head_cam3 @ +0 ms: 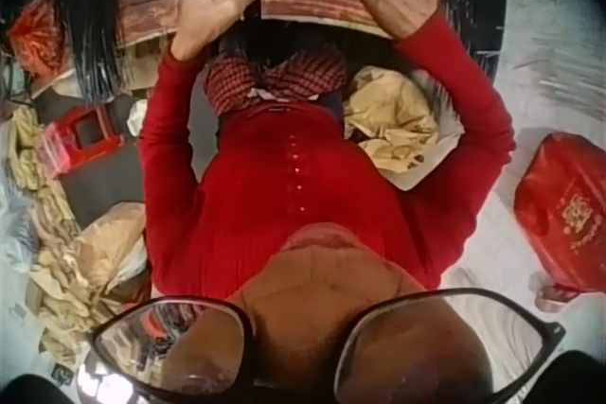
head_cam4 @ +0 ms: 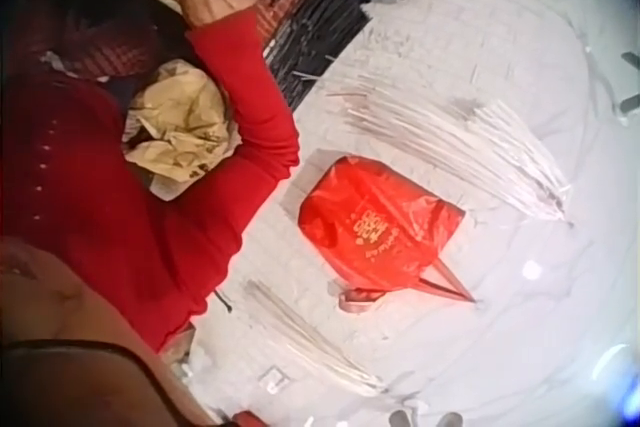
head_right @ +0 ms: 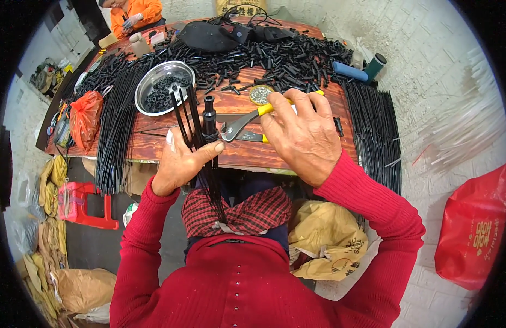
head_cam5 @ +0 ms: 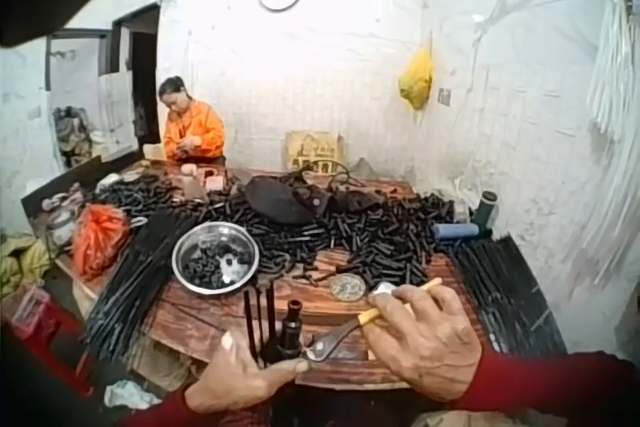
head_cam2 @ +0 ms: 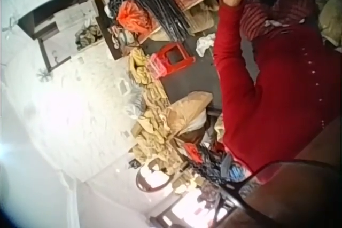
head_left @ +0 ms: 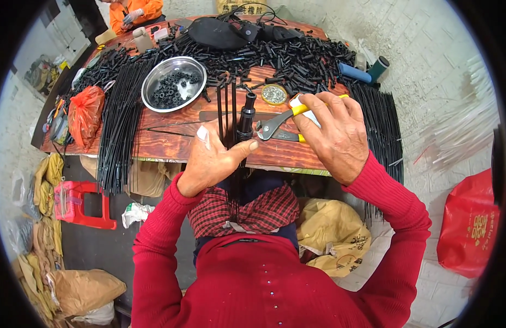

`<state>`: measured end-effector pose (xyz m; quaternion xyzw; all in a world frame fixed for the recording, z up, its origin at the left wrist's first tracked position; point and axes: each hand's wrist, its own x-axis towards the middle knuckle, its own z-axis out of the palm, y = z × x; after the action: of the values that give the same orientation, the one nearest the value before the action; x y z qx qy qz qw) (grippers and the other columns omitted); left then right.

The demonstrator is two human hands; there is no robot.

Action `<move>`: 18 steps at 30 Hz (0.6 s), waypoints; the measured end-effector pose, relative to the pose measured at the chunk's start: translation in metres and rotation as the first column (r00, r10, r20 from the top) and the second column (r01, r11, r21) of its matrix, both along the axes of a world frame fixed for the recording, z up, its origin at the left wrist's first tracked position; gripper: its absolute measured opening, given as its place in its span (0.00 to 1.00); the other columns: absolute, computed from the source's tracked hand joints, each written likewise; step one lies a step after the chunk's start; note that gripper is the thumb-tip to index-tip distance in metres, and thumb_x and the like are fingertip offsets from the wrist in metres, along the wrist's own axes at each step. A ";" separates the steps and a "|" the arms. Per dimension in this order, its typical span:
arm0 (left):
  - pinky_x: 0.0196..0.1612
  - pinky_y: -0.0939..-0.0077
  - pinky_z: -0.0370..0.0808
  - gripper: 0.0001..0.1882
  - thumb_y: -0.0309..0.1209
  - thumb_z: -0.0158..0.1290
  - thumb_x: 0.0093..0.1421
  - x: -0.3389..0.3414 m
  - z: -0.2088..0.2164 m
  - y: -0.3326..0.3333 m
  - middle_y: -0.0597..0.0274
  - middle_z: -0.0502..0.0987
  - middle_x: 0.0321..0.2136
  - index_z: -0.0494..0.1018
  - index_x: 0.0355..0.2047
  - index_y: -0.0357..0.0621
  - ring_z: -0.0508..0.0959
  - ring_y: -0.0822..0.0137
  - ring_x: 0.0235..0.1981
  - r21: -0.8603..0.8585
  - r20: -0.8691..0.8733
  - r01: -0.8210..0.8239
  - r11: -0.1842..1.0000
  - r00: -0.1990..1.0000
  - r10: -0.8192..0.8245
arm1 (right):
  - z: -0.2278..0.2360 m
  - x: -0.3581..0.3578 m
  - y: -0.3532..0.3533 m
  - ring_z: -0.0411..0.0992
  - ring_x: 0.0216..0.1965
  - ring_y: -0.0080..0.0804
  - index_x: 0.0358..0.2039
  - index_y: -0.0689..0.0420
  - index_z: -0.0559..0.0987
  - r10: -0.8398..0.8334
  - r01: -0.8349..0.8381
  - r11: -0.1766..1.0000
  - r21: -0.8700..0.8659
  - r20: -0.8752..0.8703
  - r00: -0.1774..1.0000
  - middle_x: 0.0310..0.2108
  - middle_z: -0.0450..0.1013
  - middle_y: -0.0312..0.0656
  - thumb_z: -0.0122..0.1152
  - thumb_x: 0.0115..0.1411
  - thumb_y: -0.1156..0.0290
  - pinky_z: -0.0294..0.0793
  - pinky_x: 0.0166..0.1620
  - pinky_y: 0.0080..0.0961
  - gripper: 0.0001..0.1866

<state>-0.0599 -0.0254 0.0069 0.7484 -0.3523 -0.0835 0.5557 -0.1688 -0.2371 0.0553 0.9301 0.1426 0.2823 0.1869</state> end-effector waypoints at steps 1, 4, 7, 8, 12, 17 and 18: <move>0.35 0.71 0.74 0.14 0.31 0.61 0.52 0.001 -0.001 0.000 0.56 0.81 0.27 0.78 0.36 0.35 0.78 0.69 0.28 -0.038 -0.031 0.032 0.999 0.999 -0.033 | 0.000 0.000 0.000 0.69 0.50 0.40 0.40 0.54 0.77 -0.002 0.002 1.000 0.000 0.000 1.000 0.50 0.70 0.41 0.57 0.50 0.70 0.66 0.50 0.40 0.14; 0.36 0.71 0.74 0.14 0.30 0.61 0.52 0.000 0.000 -0.001 0.54 0.81 0.27 0.77 0.37 0.35 0.79 0.67 0.29 -0.022 -0.027 0.018 1.000 0.999 -0.019 | 0.001 0.002 -0.001 0.70 0.49 0.39 0.39 0.53 0.78 0.011 -0.011 1.000 -0.007 -0.004 1.000 0.48 0.71 0.41 0.58 0.50 0.69 0.66 0.50 0.40 0.14; 0.36 0.69 0.74 0.14 0.30 0.60 0.52 -0.002 0.007 0.000 0.52 0.81 0.28 0.78 0.36 0.34 0.80 0.64 0.29 0.013 0.012 0.005 1.000 1.000 -0.005 | 0.002 0.003 -0.004 0.70 0.47 0.38 0.35 0.51 0.77 0.038 -0.038 0.999 -0.015 0.025 0.999 0.46 0.72 0.40 0.59 0.49 0.68 0.66 0.49 0.39 0.11; 0.36 0.69 0.74 0.14 0.30 0.60 0.52 -0.002 0.006 0.000 0.52 0.81 0.28 0.78 0.36 0.34 0.80 0.64 0.29 0.014 0.013 0.005 1.000 1.000 -0.006 | 0.004 0.003 -0.004 0.71 0.44 0.37 0.32 0.51 0.76 0.053 -0.052 0.998 -0.027 0.016 0.998 0.43 0.72 0.39 0.59 0.48 0.68 0.66 0.47 0.39 0.09; 0.36 0.69 0.75 0.13 0.30 0.60 0.52 0.000 0.003 0.000 0.50 0.81 0.28 0.78 0.35 0.33 0.80 0.63 0.28 -0.001 0.104 0.000 1.000 0.995 0.000 | 0.009 0.005 -0.004 0.70 0.37 0.34 0.26 0.50 0.74 0.091 -0.090 0.994 -0.057 0.012 0.996 0.34 0.70 0.36 0.61 0.46 0.67 0.66 0.41 0.35 0.06; 0.36 0.70 0.74 0.14 0.29 0.60 0.53 -0.001 0.006 0.007 0.53 0.81 0.27 0.78 0.38 0.33 0.79 0.65 0.28 0.090 0.105 0.003 0.996 0.994 -0.012 | 0.008 0.011 -0.006 0.67 0.31 0.33 0.25 0.51 0.74 0.117 -0.117 0.993 -0.003 -0.007 0.993 0.28 0.67 0.36 0.62 0.46 0.67 0.64 0.38 0.33 0.07; 0.35 0.72 0.74 0.14 0.28 0.60 0.53 -0.002 0.004 0.005 0.56 0.80 0.27 0.78 0.39 0.34 0.79 0.68 0.28 0.011 0.057 0.036 0.999 0.998 -0.036 | 0.006 0.012 -0.009 0.67 0.30 0.33 0.25 0.52 0.74 0.112 -0.112 0.994 0.018 -0.038 0.993 0.27 0.67 0.36 0.63 0.46 0.67 0.63 0.37 0.32 0.07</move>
<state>-0.0615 -0.0205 0.0112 0.7466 -0.3812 -0.0737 0.5402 -0.1572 -0.2459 0.0614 0.9273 0.1960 0.2754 0.1606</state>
